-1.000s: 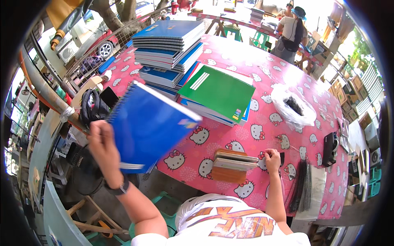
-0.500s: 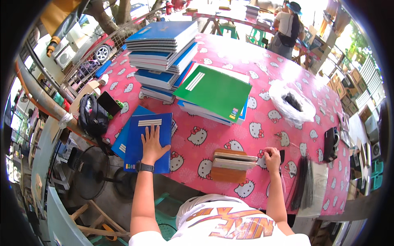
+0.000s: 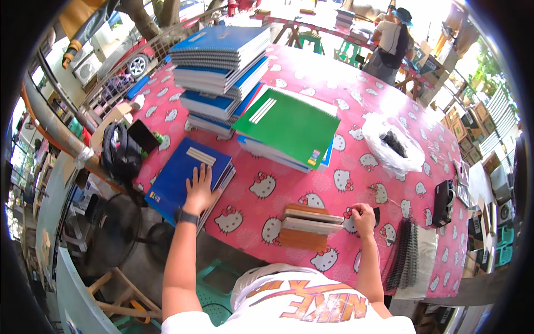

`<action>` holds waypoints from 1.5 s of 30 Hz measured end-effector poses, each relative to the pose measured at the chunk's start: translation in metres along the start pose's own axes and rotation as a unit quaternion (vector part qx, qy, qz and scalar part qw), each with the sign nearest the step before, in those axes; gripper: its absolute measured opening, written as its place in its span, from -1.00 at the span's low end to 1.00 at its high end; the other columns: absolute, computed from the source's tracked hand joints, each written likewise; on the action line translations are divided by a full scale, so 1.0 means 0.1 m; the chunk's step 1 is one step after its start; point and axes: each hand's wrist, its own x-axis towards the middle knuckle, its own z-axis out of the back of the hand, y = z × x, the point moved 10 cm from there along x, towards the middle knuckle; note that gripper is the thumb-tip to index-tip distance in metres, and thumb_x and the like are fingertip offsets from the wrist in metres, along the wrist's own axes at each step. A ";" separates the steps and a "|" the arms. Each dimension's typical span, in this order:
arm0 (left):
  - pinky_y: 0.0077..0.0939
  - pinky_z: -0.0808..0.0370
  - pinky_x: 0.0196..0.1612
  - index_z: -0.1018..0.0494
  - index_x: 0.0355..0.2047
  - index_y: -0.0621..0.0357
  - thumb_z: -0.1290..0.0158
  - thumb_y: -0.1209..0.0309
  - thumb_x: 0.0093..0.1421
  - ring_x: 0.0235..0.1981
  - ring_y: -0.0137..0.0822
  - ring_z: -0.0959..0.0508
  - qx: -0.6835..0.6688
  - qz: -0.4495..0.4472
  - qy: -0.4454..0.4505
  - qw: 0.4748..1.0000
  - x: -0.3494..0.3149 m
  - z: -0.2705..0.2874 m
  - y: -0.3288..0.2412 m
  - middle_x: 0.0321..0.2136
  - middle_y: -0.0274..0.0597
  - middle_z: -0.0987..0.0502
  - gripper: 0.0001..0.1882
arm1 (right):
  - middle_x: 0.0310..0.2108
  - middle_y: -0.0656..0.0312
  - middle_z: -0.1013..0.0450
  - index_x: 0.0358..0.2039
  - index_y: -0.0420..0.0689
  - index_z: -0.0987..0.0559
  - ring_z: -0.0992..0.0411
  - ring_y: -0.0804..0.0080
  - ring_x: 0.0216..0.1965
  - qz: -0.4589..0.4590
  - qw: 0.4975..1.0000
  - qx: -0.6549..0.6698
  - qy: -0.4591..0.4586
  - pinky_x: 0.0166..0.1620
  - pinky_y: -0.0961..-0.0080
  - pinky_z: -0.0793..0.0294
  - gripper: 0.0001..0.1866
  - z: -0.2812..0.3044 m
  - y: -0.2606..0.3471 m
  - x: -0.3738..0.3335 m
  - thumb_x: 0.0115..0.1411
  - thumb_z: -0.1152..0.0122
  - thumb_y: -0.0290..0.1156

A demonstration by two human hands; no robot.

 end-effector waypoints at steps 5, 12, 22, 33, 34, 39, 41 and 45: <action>0.22 0.10 0.22 0.08 0.31 -0.07 0.00 0.04 0.11 0.30 0.11 0.08 0.041 -0.039 -0.076 0.996 -0.16 0.02 -0.10 0.30 0.01 0.07 -0.18 | -0.43 0.25 -0.44 -0.44 -0.06 -0.58 -0.38 0.26 -0.31 -0.007 1.000 0.003 -0.014 -0.21 0.36 -0.38 -0.89 0.03 0.09 -0.01 -0.04 -0.22 -0.39; -0.02 0.05 0.25 -0.18 0.19 0.03 -0.13 0.10 0.04 0.26 -0.03 -0.08 -0.097 -0.246 -0.277 0.924 -0.13 0.83 -1.73 0.23 -0.09 -0.14 -0.27 | -0.42 0.27 -0.46 -0.42 -0.05 -0.59 -0.39 0.29 -0.27 -0.031 0.999 -0.018 0.008 -0.19 0.37 -0.40 -0.86 0.02 0.04 0.03 -0.04 -0.22 -0.35; -0.41 -0.50 -0.15 -0.50 -0.26 0.03 -0.12 0.54 -0.08 -0.19 -0.24 -0.51 -0.074 -0.400 -0.252 0.878 0.54 1.04 -2.55 -0.25 -0.32 -0.54 -0.70 | -0.37 0.30 -0.45 -0.43 0.03 -0.59 -0.39 0.29 -0.18 -0.049 0.998 -0.025 0.019 -0.12 0.36 -0.40 -0.88 -0.02 -0.02 0.03 -0.01 -0.20 -0.29; -0.30 -0.51 -0.43 -0.54 -0.30 0.09 -0.09 0.44 0.06 -0.47 -0.12 -0.56 -0.188 -0.400 -0.257 0.860 0.26 1.24 -2.59 -0.44 -0.10 -0.57 -0.83 | -0.31 0.21 -0.48 -0.26 -0.19 -0.56 -0.47 0.41 -0.31 -0.118 0.927 0.355 -0.019 -0.25 0.52 -0.44 -0.77 0.47 0.61 0.24 0.16 -0.14 -0.31; -0.31 -0.50 -0.42 -0.54 -0.29 0.11 -0.10 0.46 0.03 -0.48 -0.11 -0.54 -0.175 -0.433 -0.241 0.851 0.02 1.18 -2.78 -0.43 -0.09 -0.57 -0.81 | -0.29 0.21 -0.49 -0.22 -0.19 -0.54 -0.47 0.45 -0.32 -0.164 0.811 0.547 0.123 -0.25 0.54 -0.44 -0.76 0.29 0.86 0.25 0.17 -0.13 -0.32; -0.37 -0.52 -0.20 -0.53 -0.21 0.11 -0.18 0.46 -0.08 -0.22 -0.19 -0.52 -0.193 -0.455 -0.100 0.864 -0.53 0.71 -3.13 -0.25 -0.17 -0.55 -0.66 | -0.26 0.24 -0.50 -0.14 -0.17 -0.50 -0.43 0.57 -0.30 -0.207 0.657 0.692 0.216 -0.18 0.60 -0.43 -0.74 -0.14 1.12 0.34 0.16 -0.16 -0.39; -0.31 -0.44 -0.04 -0.50 -0.17 0.12 -0.22 0.41 -0.11 -0.11 -0.10 -0.46 -0.258 -0.505 -0.108 0.817 -0.64 0.87 -3.06 -0.16 -0.11 -0.49 -0.59 | -0.23 0.27 -0.49 -0.14 -0.22 -0.50 -0.42 0.60 -0.26 -0.012 0.761 0.622 0.183 -0.10 0.60 -0.41 -0.75 0.11 1.27 0.45 0.17 -0.16 -0.43; -0.22 -0.21 0.12 -0.32 0.05 0.29 -0.30 0.32 -0.09 0.06 -0.15 -0.31 -0.487 -0.145 -0.381 0.772 -0.32 0.98 -1.36 0.00 0.00 -0.35 -0.31 | -0.22 0.38 -0.47 -0.09 -0.24 -0.49 -0.35 0.69 -0.18 0.090 0.794 0.574 0.180 -0.07 0.64 -0.34 -0.72 0.60 1.73 0.20 0.14 -0.11 -0.63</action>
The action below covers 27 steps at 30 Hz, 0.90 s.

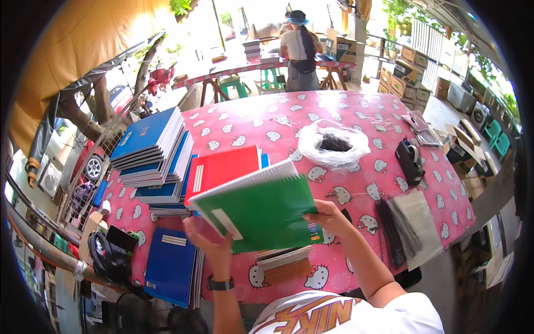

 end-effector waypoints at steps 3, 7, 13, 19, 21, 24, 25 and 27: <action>-0.34 -0.28 0.01 -0.33 0.00 0.34 -0.26 0.34 0.00 -0.09 -0.27 -0.39 -0.184 0.141 0.006 0.973 -0.06 0.03 0.26 -0.14 -0.11 -0.42 -0.41 | -0.26 0.41 -0.46 -0.09 -0.23 -0.49 -0.32 0.71 -0.19 0.010 1.000 -0.027 -0.008 -0.10 0.67 -0.33 -0.69 0.20 0.06 -0.18 0.12 -0.10 -0.69; -0.52 -0.35 -0.18 -0.38 -0.14 0.32 -0.21 0.35 0.09 -0.29 -0.48 -0.41 -0.290 0.231 0.099 0.923 -0.25 -0.25 0.13 -0.31 -0.29 -0.47 -0.61 | -0.41 0.47 -0.43 -0.22 -0.20 -0.53 -0.28 0.74 -0.41 -0.088 0.986 -0.127 -0.065 -0.34 0.69 -0.32 -0.79 0.33 -0.05 -0.37 0.10 -0.15 -0.66; -0.61 -0.34 -0.28 -0.41 -0.16 0.28 -0.17 0.35 0.13 -0.37 -0.53 -0.41 -0.259 0.167 0.139 0.941 -0.27 -0.34 -0.37 -0.36 -0.37 -0.48 -0.67 | -0.32 0.41 -0.50 -0.26 -0.20 -0.57 -0.37 0.70 -0.33 -0.047 0.993 -0.090 -0.053 -0.26 0.67 -0.38 -0.81 0.47 -0.21 -0.58 0.08 -0.19 -0.67; -0.63 -0.37 -0.33 -0.45 -0.26 0.27 -0.17 0.45 0.11 -0.43 -0.56 -0.42 -0.201 0.181 0.202 0.941 -0.46 -0.44 -0.37 -0.46 -0.39 -0.51 -0.78 | -0.28 0.39 -0.52 -0.25 -0.20 -0.57 -0.40 0.66 -0.25 -0.170 0.971 -0.129 -0.111 -0.14 0.59 -0.41 -0.77 0.68 -0.74 -0.94 0.04 -0.23 -0.68; -0.62 -0.40 -0.30 -0.47 -0.28 0.28 -0.16 0.51 0.10 -0.40 -0.55 -0.45 -0.167 0.175 0.240 0.940 -0.52 -0.48 -0.32 -0.44 -0.37 -0.53 -0.81 | -0.27 0.39 -0.52 -0.21 -0.18 -0.55 -0.40 0.64 -0.22 -0.167 0.968 -0.127 -0.138 -0.11 0.57 -0.41 -0.72 0.77 -0.97 -1.04 0.02 -0.26 -0.68; -0.61 -0.40 -0.25 -0.45 -0.23 0.27 -0.16 0.51 0.09 -0.35 -0.53 -0.45 -0.157 0.177 0.289 0.928 -0.68 -0.49 -0.12 -0.36 -0.34 -0.53 -0.77 | -0.25 0.37 -0.50 -0.15 -0.14 -0.52 -0.38 0.62 -0.19 -0.106 0.962 -0.205 -0.143 -0.09 0.57 -0.40 -0.64 0.66 -0.95 -1.12 0.01 -0.26 -0.67; -0.61 -0.40 -0.25 -0.45 -0.23 0.27 -0.16 0.51 0.09 -0.35 -0.53 -0.45 -0.160 0.166 0.284 0.931 -0.71 -0.43 -0.03 -0.36 -0.34 -0.53 -0.77 | -0.20 0.32 -0.48 -0.08 -0.11 -0.48 -0.37 0.59 -0.15 -0.085 0.955 -0.258 -0.117 -0.09 0.53 -0.40 -0.57 0.53 -0.88 -1.07 0.00 -0.26 -0.66; -0.57 -0.36 -0.12 -0.38 -0.07 0.25 -0.15 0.53 0.09 -0.22 -0.49 -0.43 -0.207 0.215 0.244 0.923 -0.83 -0.34 0.31 -0.22 -0.29 -0.49 -0.63 | -0.15 0.27 -0.46 -0.01 -0.09 -0.43 -0.35 0.56 -0.11 -0.060 0.943 -0.312 -0.098 -0.08 0.50 -0.40 -0.50 0.31 -0.93 -1.05 0.00 -0.27 -0.65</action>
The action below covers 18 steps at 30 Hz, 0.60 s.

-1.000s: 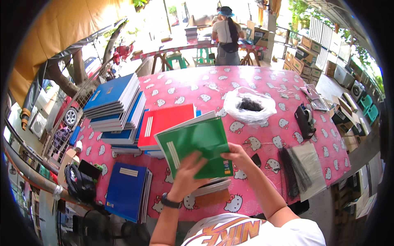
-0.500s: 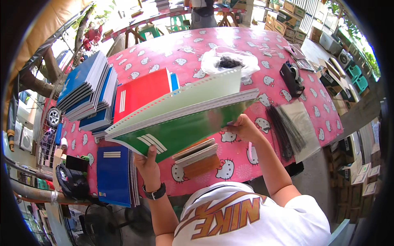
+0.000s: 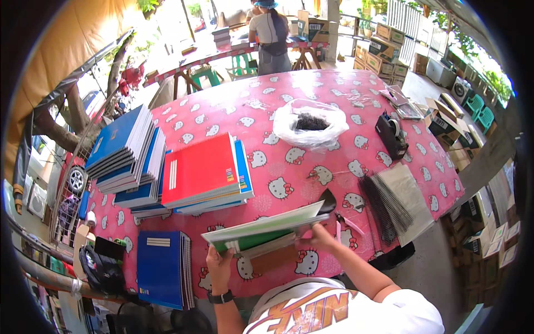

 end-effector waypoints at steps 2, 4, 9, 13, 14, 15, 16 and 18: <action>-0.49 -0.32 -0.06 -0.32 0.00 0.23 -0.16 0.46 0.10 -0.14 -0.46 -0.40 -0.029 0.013 -0.028 0.999 -0.01 0.18 0.33 -0.16 -0.26 -0.46 -0.54 | -0.01 0.15 -0.36 0.14 -0.05 -0.26 -0.29 0.36 0.04 -0.034 0.988 0.148 -0.006 0.01 0.36 -0.34 -0.29 -0.28 -0.20 -0.05 -0.04 -0.32 -0.59; -0.42 -0.29 0.01 -0.26 0.07 0.21 -0.17 0.38 0.10 -0.07 -0.42 -0.37 -0.053 0.033 -0.057 0.996 0.01 0.33 0.47 -0.10 -0.24 -0.43 -0.46 | 0.05 0.13 -0.30 0.18 -0.03 -0.16 -0.23 0.26 0.11 -0.023 0.999 0.009 0.024 0.06 0.30 -0.29 -0.21 -0.47 -0.30 -0.03 -0.05 -0.33 -0.55; -0.24 -0.25 0.02 -0.21 0.11 0.22 -0.06 0.05 0.14 -0.14 -0.32 -0.37 -0.094 -0.147 -0.053 0.983 0.22 0.30 -0.48 -0.23 -0.22 -0.40 -0.35 | 0.08 -0.05 -0.22 0.23 -0.02 -0.06 -0.17 0.06 0.16 0.078 0.990 0.121 -0.008 0.16 0.19 -0.18 -0.15 -0.40 0.48 0.02 -0.05 -0.28 -0.55; -0.47 -0.32 -0.16 -0.30 -0.06 0.16 0.01 0.12 0.20 -0.26 -0.41 -0.36 -0.096 -0.040 -0.127 0.986 0.28 0.47 -0.14 -0.35 -0.27 -0.36 -0.57 | 0.09 -0.05 -0.23 0.22 -0.05 -0.11 -0.21 0.08 0.14 -0.021 0.990 0.126 0.060 0.16 0.28 -0.19 -0.18 -0.46 0.24 0.06 -0.08 -0.21 -0.64; -0.49 -0.32 -0.16 -0.33 -0.18 0.15 0.05 0.19 0.22 -0.28 -0.41 -0.37 -0.091 -0.018 -0.174 0.980 0.25 0.52 -0.13 -0.36 -0.26 -0.36 -0.70 | 0.09 -0.03 -0.25 0.21 -0.07 -0.12 -0.24 0.08 0.12 -0.030 0.994 0.024 0.105 0.16 0.31 -0.21 -0.18 -0.37 0.30 0.07 -0.10 -0.18 -0.66; -0.49 -0.32 -0.16 -0.33 -0.18 0.15 0.05 0.19 0.22 -0.28 -0.41 -0.37 -0.091 0.000 -0.155 0.984 0.27 0.39 -0.12 -0.36 -0.26 -0.36 -0.70 | 0.01 0.01 -0.34 0.13 -0.13 -0.26 -0.32 0.09 0.03 0.121 0.991 -0.035 0.046 0.08 0.32 -0.30 -0.27 -0.14 0.26 0.04 -0.15 -0.10 -0.72; -0.50 -0.29 -0.15 -0.33 -0.20 0.17 0.11 0.23 0.23 -0.27 -0.41 -0.35 -0.105 -0.025 -0.182 0.977 0.23 0.47 -0.17 -0.37 -0.25 -0.36 -0.73 | -0.19 0.01 -0.47 -0.10 -0.20 -0.48 -0.43 0.10 -0.13 0.114 0.991 -0.076 0.003 -0.03 0.31 -0.39 -0.50 0.17 0.30 0.10 -0.17 -0.01 -0.70; -0.47 -0.32 -0.14 -0.35 -0.23 0.14 0.12 0.28 0.22 -0.26 -0.38 -0.37 -0.130 -0.062 -0.210 0.967 0.21 0.56 -0.22 -0.37 -0.27 -0.36 -0.78 | -0.47 0.02 -0.52 -0.45 -0.22 -0.60 -0.48 0.09 -0.36 0.006 0.951 -0.180 -0.253 -0.17 0.29 -0.46 -0.79 1.17 -0.13 -0.02 -0.10 -0.01 -0.57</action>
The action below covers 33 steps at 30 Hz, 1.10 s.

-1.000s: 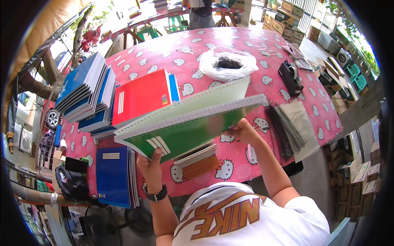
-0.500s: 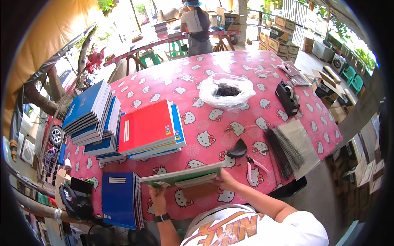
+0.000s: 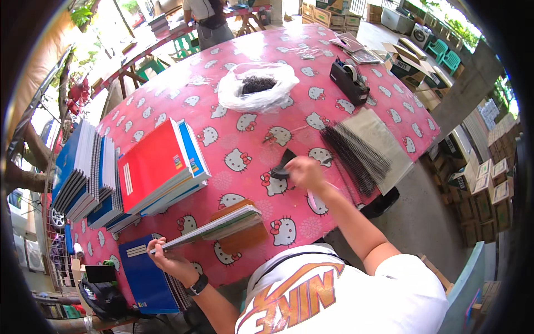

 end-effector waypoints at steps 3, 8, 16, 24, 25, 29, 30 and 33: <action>-0.48 -0.21 -0.08 -0.34 -0.25 0.17 0.18 0.30 0.22 -0.25 -0.39 -0.34 -0.044 0.011 0.028 0.999 0.01 -0.08 0.04 -0.37 -0.26 -0.36 -0.78 | -0.34 0.07 -0.47 -0.42 -0.18 -0.55 -0.45 0.15 -0.24 -0.131 0.961 -0.243 -0.009 -0.15 0.31 -0.45 -0.81 0.62 -0.78 0.00 -0.05 -0.28 -0.37; -0.38 -0.17 0.08 -0.35 -0.15 0.26 0.22 0.33 0.25 -0.12 -0.28 -0.37 -0.059 0.008 0.042 0.997 0.06 -0.15 0.02 -0.25 -0.18 -0.41 -0.71 | -0.24 0.11 -0.38 -0.35 -0.13 -0.50 -0.40 0.12 -0.14 -0.166 0.911 -0.377 -0.029 -0.13 0.30 -0.45 -0.65 0.72 -1.19 -0.03 -0.11 -0.40 -0.26; 0.26 0.66 0.16 0.11 0.30 0.09 -0.08 0.17 0.07 0.33 0.06 0.13 0.441 -0.398 0.201 0.779 -1.46 -1.64 -0.67 0.25 0.08 -0.06 -0.13 | -0.26 -0.04 -0.46 -0.25 -0.18 -0.46 -0.46 0.01 -0.23 -0.153 0.949 -0.276 0.027 -0.13 0.21 -0.43 -0.77 0.66 -1.28 0.09 0.09 -0.14 -0.37; 0.13 0.29 0.27 -0.49 -0.20 -0.04 -0.12 0.03 0.04 -0.34 -0.37 -0.40 0.492 -0.362 0.279 0.741 -1.12 -1.99 -0.26 -0.51 -0.36 -0.36 -0.61 | -0.29 -0.03 -0.47 -0.01 -0.19 -0.35 -0.46 0.09 -0.30 -0.127 0.941 -0.001 0.313 -0.25 0.33 -0.41 -0.69 0.04 0.85 0.11 0.23 0.07 -0.45; 0.13 0.28 0.27 -0.50 -0.24 -0.03 -0.11 0.05 0.05 -0.31 -0.36 -0.42 0.487 -0.348 0.284 0.749 -1.11 -2.02 -0.25 -0.50 -0.35 -0.38 -0.64 | -0.29 -0.03 -0.47 -0.01 -0.19 -0.35 -0.46 0.09 -0.30 -0.129 0.942 -0.002 0.308 -0.25 0.33 -0.41 -0.69 0.00 0.92 0.04 0.23 0.07 -0.45; 0.12 0.23 0.27 -0.52 -0.27 -0.01 -0.12 0.11 0.05 -0.24 -0.36 -0.45 0.491 -0.364 0.254 0.749 -1.21 -2.14 -0.31 -0.45 -0.33 -0.43 -0.69 | -0.36 0.09 -0.49 -0.10 -0.17 -0.45 -0.47 0.20 -0.37 0.047 0.943 0.129 0.305 -0.28 0.42 -0.44 -0.74 -0.13 1.49 -0.03 0.18 -0.01 -0.53; 0.07 0.22 0.28 -0.51 -0.26 0.00 -0.13 0.16 0.03 -0.20 -0.33 -0.46 0.482 -0.374 0.252 0.751 -1.23 -2.15 -0.32 -0.40 -0.32 -0.47 -0.70 | -0.36 0.12 -0.48 -0.14 -0.17 -0.49 -0.47 0.22 -0.35 0.095 0.943 0.152 0.281 -0.27 0.43 -0.44 -0.76 -0.08 1.62 -0.02 0.15 -0.05 -0.56; -0.02 0.13 0.27 -0.51 -0.25 0.04 -0.14 0.24 0.02 -0.14 -0.30 -0.47 0.463 -0.350 0.280 0.764 -1.20 -2.13 -0.37 -0.30 -0.28 -0.51 -0.72 | -0.33 0.14 -0.47 -0.25 -0.18 -0.55 -0.46 0.27 -0.28 0.078 0.954 0.129 0.259 -0.23 0.45 -0.44 -0.79 -0.06 1.58 0.06 0.06 -0.14 -0.60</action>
